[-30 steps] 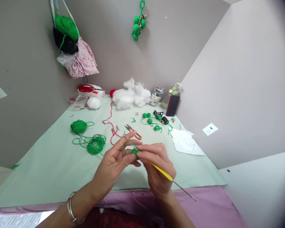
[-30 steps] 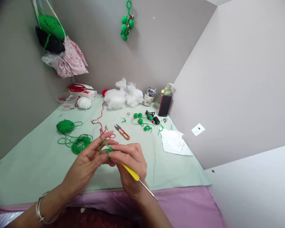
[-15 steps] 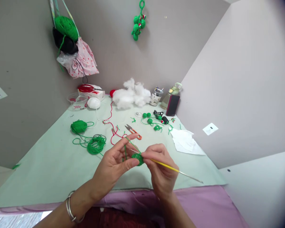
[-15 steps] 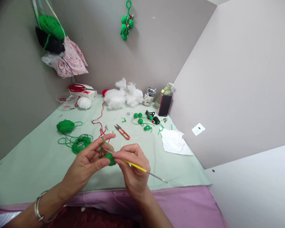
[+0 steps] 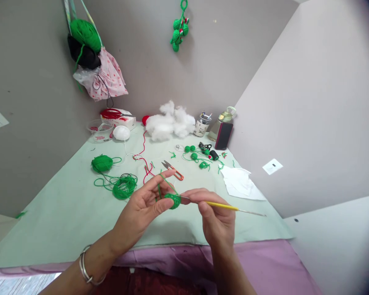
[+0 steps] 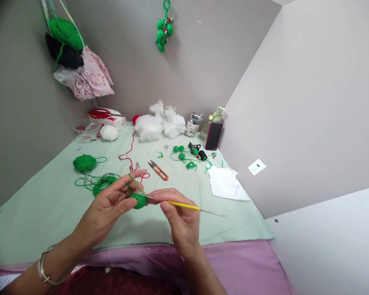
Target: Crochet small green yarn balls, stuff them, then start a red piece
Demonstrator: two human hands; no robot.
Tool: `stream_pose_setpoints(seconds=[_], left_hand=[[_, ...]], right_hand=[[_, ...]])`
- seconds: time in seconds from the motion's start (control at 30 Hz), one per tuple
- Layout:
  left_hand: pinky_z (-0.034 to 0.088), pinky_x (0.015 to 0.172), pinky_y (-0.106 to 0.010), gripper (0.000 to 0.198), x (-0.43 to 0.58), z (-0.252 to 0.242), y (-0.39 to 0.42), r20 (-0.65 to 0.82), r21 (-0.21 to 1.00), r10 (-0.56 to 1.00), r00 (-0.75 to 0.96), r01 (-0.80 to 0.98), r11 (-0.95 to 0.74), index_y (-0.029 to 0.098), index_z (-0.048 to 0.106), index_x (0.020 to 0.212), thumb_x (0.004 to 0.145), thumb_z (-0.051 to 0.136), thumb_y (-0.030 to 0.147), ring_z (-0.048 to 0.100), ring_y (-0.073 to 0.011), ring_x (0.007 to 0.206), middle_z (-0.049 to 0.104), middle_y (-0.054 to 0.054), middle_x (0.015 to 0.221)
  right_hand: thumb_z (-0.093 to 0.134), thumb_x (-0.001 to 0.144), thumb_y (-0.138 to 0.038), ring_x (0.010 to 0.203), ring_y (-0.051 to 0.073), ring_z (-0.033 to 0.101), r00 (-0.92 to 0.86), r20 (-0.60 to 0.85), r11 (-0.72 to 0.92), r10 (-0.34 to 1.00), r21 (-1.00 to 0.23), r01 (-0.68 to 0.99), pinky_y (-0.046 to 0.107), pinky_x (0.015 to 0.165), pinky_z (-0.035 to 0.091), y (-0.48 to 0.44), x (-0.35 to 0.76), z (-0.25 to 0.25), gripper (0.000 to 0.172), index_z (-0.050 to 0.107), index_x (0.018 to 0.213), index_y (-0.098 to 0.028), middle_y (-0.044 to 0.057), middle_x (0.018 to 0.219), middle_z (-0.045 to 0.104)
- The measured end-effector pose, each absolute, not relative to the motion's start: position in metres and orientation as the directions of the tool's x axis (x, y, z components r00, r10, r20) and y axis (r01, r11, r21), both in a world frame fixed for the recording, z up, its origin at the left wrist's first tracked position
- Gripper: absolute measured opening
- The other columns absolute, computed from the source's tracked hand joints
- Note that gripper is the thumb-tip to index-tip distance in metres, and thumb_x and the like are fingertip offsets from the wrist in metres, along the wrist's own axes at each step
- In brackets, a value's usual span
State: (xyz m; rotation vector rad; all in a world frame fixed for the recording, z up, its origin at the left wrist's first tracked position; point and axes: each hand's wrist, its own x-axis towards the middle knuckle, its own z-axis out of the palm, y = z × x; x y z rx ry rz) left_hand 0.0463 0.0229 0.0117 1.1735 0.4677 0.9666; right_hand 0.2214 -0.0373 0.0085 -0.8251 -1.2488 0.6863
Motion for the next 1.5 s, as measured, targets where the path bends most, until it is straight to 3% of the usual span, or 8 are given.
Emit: stream_pose_setpoints(seconds=[0.33,0.53,0.67,0.87,1.03,1.17,1.33,1.5], left_hand=[[0.045,0.085,-0.032,0.045,0.041,0.005,0.031,0.105,0.930,0.667,0.738,-0.310,0.198,0.032,0.065,0.140,0.095,0.068,0.033,0.059,-0.0179,0.089,0.061,-0.002,0.096],[0.044,0.071,-0.026,0.039,0.048,0.011,0.029,0.049,0.825,0.774,0.632,-0.462,0.325,0.025,0.072,0.131,0.093,0.071,0.030,0.057,-0.0137,0.076,0.060,-0.002,0.090],[0.044,0.070,-0.025,0.035,0.048,0.010,0.028,0.013,0.734,0.740,0.672,-0.509,0.450,0.021,0.073,0.130,0.096,0.067,0.029,0.057,-0.0130,0.072,0.063,-0.003,0.084],[0.045,0.065,-0.024,0.038,0.045,0.003,0.029,0.038,0.650,0.655,0.755,-0.516,0.557,0.019,0.074,0.129,0.094,0.070,0.033,0.059,-0.0128,0.071,0.068,-0.006,0.090],[0.047,0.067,-0.024,0.037,0.050,0.001,0.028,0.023,0.619,0.646,0.763,-0.518,0.590,0.018,0.075,0.127,0.093,0.072,0.033,0.060,-0.0124,0.071,0.071,-0.007,0.093],[0.048,0.072,-0.021,0.040,0.053,0.003,0.025,0.008,0.634,0.718,0.696,-0.559,0.535,0.019,0.073,0.130,0.093,0.073,0.032,0.062,-0.0125,0.076,0.070,-0.005,0.088],[0.051,0.075,-0.020,0.033,0.058,0.009,0.017,-0.037,0.571,0.750,0.661,-0.602,0.558,0.019,0.075,0.127,0.095,0.071,0.027,0.059,-0.0099,0.077,0.069,-0.004,0.092],[0.052,0.072,-0.019,0.028,0.061,0.010,0.012,-0.069,0.478,0.720,0.690,-0.611,0.631,0.018,0.077,0.122,0.097,0.066,0.020,0.061,-0.0093,0.078,0.071,-0.005,0.095]], right_hand=[[0.067,0.095,-0.040,0.056,0.018,0.070,0.052,0.202,0.209,0.978,-0.940,-0.269,0.031,0.058,0.060,-0.030,0.233,0.020,0.026,0.075,0.083,-0.018,0.004,0.068,0.075],[0.060,0.098,-0.016,0.093,0.021,0.073,0.180,0.670,0.578,0.720,-0.723,0.378,0.035,0.080,0.061,-0.044,0.212,0.004,0.024,0.078,0.110,-0.027,0.008,0.100,0.078],[0.061,0.096,-0.011,0.098,0.021,0.075,0.030,0.785,0.673,0.619,-0.549,0.496,0.033,0.077,0.063,-0.049,0.210,0.000,0.038,0.073,0.124,-0.033,0.009,0.117,0.077],[0.063,0.099,-0.032,0.090,0.022,0.076,0.171,0.464,0.478,0.869,-0.877,-0.048,0.039,0.082,0.063,-0.036,0.216,0.006,0.017,0.079,0.099,-0.025,0.008,0.100,0.080],[0.066,0.097,-0.042,0.071,0.018,0.075,0.119,0.190,0.223,0.975,-0.879,-0.422,0.032,0.071,0.064,-0.026,0.211,0.007,0.021,0.075,0.090,-0.024,0.003,0.085,0.080],[0.060,0.101,-0.027,0.094,0.021,0.077,0.299,0.444,0.478,0.845,-0.877,-0.048,0.038,0.085,0.064,-0.036,0.204,0.000,0.018,0.078,0.100,-0.028,0.005,0.103,0.081],[0.059,0.098,-0.010,0.114,0.026,0.072,0.108,0.833,0.684,0.543,-0.513,0.519,0.046,0.087,0.064,-0.047,0.200,-0.020,0.045,0.067,0.134,-0.036,0.009,0.129,0.075],[0.060,0.098,-0.010,0.116,0.025,0.070,0.127,0.865,0.698,0.486,-0.471,0.539,0.045,0.091,0.062,-0.044,0.194,-0.022,0.045,0.067,0.135,-0.035,0.008,0.131,0.074]])
